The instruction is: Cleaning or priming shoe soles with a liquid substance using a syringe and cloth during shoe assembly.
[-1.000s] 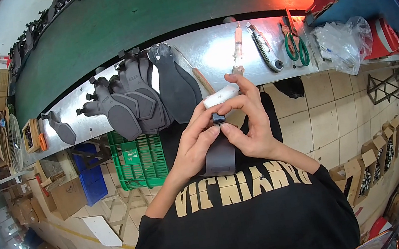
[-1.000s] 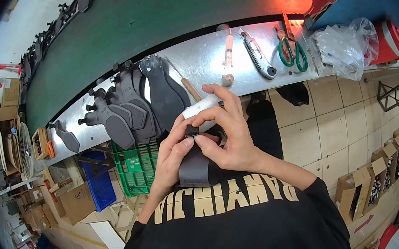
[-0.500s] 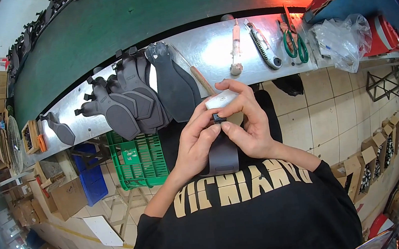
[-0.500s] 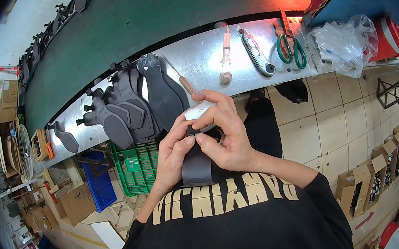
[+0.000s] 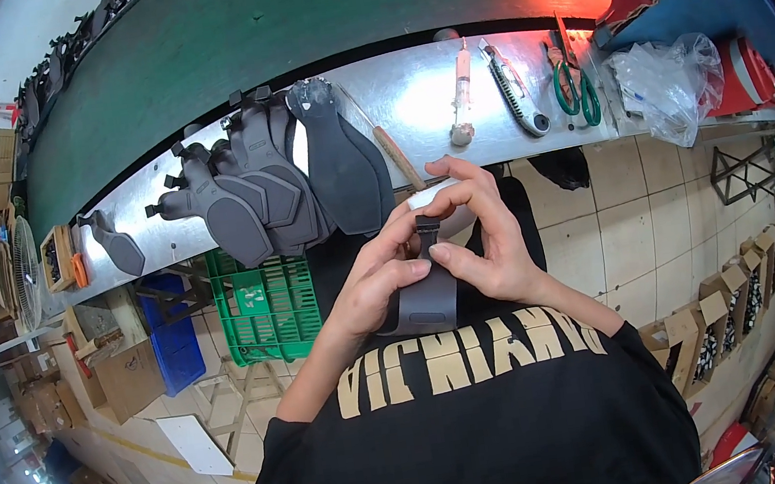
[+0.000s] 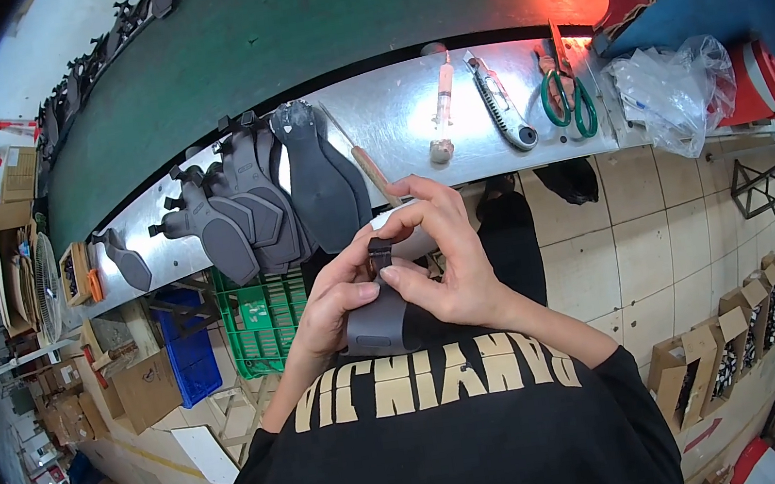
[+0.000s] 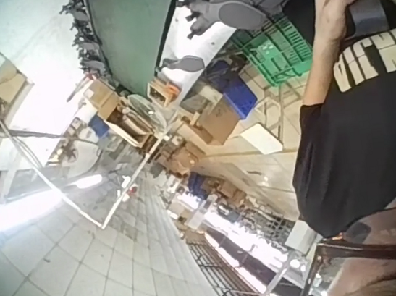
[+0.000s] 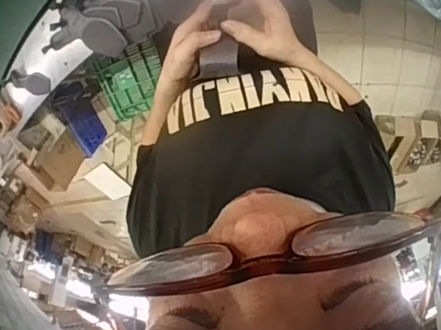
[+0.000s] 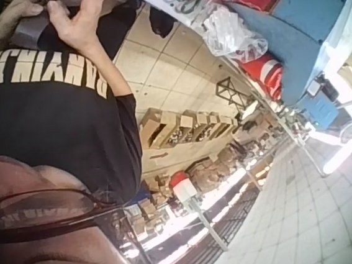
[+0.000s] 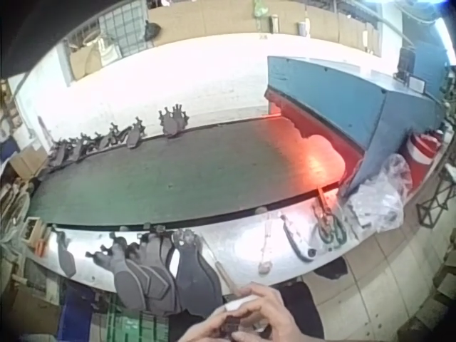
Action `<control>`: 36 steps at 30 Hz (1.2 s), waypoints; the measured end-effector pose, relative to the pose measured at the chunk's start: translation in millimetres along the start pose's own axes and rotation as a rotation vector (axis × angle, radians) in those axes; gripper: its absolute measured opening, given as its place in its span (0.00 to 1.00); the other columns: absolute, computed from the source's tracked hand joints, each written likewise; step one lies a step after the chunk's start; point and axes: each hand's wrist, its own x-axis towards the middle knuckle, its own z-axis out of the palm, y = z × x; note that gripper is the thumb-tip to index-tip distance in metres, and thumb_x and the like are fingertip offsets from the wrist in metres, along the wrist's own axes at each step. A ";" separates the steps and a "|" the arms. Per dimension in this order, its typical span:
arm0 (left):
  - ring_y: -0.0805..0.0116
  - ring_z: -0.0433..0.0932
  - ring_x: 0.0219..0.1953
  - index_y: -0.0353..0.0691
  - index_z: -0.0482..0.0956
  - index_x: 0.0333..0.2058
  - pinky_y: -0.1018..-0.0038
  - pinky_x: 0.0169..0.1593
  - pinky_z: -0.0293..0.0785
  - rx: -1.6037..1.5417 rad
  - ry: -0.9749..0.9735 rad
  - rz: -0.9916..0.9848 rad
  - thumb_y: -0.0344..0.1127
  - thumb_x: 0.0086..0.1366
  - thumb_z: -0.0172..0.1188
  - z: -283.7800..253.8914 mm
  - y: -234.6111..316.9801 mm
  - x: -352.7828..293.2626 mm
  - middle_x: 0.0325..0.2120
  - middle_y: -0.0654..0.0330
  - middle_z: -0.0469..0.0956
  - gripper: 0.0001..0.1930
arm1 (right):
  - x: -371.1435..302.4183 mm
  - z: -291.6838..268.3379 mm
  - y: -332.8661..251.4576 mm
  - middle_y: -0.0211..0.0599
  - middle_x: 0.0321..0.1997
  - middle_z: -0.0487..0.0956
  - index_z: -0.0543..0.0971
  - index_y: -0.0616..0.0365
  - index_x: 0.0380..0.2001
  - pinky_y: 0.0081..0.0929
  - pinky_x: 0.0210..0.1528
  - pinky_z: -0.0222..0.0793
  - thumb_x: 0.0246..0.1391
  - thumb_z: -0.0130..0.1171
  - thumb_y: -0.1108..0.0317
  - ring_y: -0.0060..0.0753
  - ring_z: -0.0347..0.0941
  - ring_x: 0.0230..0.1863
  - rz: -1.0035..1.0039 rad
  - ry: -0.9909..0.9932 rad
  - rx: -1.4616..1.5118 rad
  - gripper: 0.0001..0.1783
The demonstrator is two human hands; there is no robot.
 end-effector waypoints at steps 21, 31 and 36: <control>0.70 0.66 0.56 0.28 0.72 0.53 0.74 0.59 0.60 0.188 0.023 0.055 0.32 0.64 0.50 -2.8 -8.4 9.0 0.58 0.58 0.62 0.20 | -2.8 0.9 15.9 0.47 0.59 0.66 0.73 0.57 0.35 0.31 0.56 0.59 0.44 0.59 0.75 0.38 0.62 0.57 0.073 0.014 0.101 0.12; 0.63 0.62 0.63 0.25 0.61 0.60 0.70 0.64 0.57 0.126 -0.123 -0.105 0.51 0.38 0.76 0.1 -1.2 9.9 0.61 0.54 0.57 0.54 | -6.9 -15.5 17.2 0.47 0.63 0.64 0.73 0.54 0.39 0.41 0.65 0.50 0.40 0.70 0.62 0.45 0.54 0.66 0.101 -0.075 0.000 0.23; 0.66 0.65 0.56 0.30 0.70 0.54 0.71 0.59 0.61 0.227 -0.157 -0.007 0.45 0.43 0.75 2.3 -6.5 10.2 0.57 0.58 0.59 0.41 | -0.7 -16.6 16.7 0.47 0.63 0.65 0.73 0.54 0.38 0.43 0.66 0.48 0.36 0.75 0.58 0.44 0.53 0.68 0.083 -0.098 -0.111 0.27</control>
